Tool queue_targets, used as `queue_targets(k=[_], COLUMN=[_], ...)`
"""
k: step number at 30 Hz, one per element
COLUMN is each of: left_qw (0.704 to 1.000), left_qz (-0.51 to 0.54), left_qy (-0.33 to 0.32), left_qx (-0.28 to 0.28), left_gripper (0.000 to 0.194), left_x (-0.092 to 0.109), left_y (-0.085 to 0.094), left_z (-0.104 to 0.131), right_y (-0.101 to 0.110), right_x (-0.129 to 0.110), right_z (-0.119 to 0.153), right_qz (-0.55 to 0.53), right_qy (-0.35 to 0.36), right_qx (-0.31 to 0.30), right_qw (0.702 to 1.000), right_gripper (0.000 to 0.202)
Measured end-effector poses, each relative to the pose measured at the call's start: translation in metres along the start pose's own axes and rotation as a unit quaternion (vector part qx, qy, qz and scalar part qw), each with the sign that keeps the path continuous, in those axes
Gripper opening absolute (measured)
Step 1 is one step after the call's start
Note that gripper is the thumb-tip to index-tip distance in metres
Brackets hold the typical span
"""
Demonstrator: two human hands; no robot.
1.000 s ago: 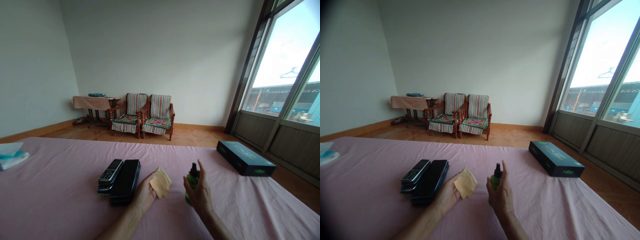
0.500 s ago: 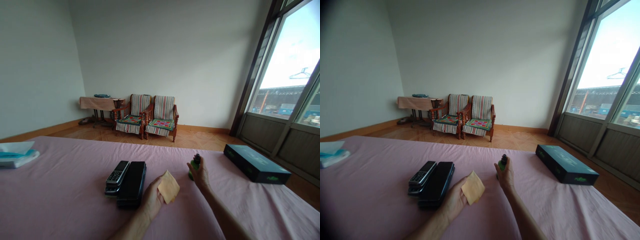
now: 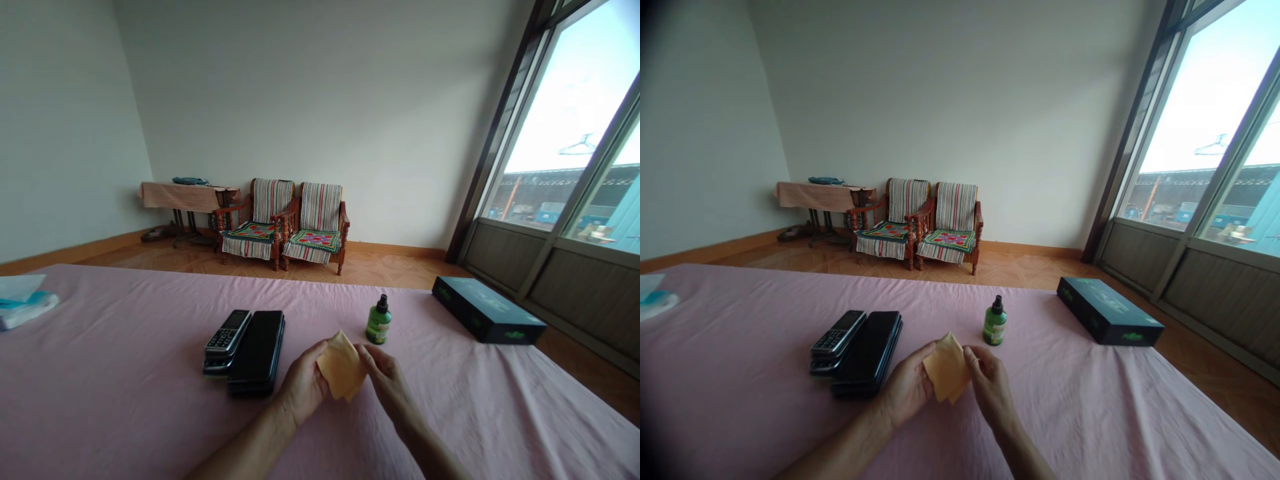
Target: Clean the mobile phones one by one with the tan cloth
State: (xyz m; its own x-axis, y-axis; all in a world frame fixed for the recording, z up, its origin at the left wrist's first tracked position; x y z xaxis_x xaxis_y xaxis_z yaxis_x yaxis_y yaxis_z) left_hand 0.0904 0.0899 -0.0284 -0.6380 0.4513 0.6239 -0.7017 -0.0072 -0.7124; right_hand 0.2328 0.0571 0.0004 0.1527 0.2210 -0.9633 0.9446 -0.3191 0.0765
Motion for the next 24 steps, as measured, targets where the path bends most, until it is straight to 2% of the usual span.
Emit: queue_targets(k=[2, 6, 9, 11, 13, 15, 19, 24], left_qw=[1.0, 0.999, 0.999, 0.998, 0.997, 0.995, 0.982, 0.978], left_qz=[0.002, 0.007, 0.013, 0.018, 0.023, 0.037, 0.085, 0.081], left_qy=[0.005, 0.01, 0.016, 0.023, 0.032, 0.044, 0.06, 0.08], left_qx=[-0.012, -0.03, -0.047, -0.055, -0.059, -0.081, -0.158, -0.172], left_gripper=[0.028, 0.026, 0.034, 0.046, 0.061, 0.074, 0.083, 0.081], left_x=[-0.004, -0.01, -0.008, -0.003, 0.002, 0.007, 0.012, 0.007], left_y=[-0.002, -0.005, -0.008, -0.009, -0.009, -0.012, -0.02, -0.021], left_z=[0.002, 0.006, 0.008, 0.009, 0.011, 0.014, 0.022, 0.023], right_y=[-0.002, -0.002, -0.002, 0.006, 0.02, 0.031, 0.04, 0.043], right_x=[0.0, 0.01, 0.011, 0.007, 0.0, -0.003, 0.002, -0.002], right_z=[0.004, 0.004, 0.005, 0.005, 0.005, 0.005, 0.004, 0.008], right_qz=[-0.005, 0.004, -0.047, -0.051, -0.016, 0.016, 0.017, 0.018], right_qy=[-0.017, -0.006, -0.02, -0.019, 0.003, 0.018, 0.012, 0.041], right_qx=[-0.009, 0.014, 0.009, 0.06, 0.14, 0.19, 0.213, 0.257], right_qw=[1.0, 1.0, 0.999, 0.997, 0.99, 0.982, 0.977, 0.965], right_gripper=[0.047, 0.043, 0.044, 0.044, 0.042, 0.04, 0.039, 0.036])
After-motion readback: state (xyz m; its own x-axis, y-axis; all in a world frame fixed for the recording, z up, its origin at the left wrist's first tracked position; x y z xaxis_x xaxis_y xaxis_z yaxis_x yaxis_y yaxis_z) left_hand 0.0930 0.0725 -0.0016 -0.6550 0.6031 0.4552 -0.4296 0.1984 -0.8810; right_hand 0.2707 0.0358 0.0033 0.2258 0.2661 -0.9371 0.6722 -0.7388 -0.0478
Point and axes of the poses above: each hand's wrist, its own z-axis away from the middle knuckle, its own y-axis out of the back of the hand, x = y × z, the point moved 4 cm from there along -z, towards the middle knuckle, and after that the axes turned 13 degrees about x, right-handed, at the moved point
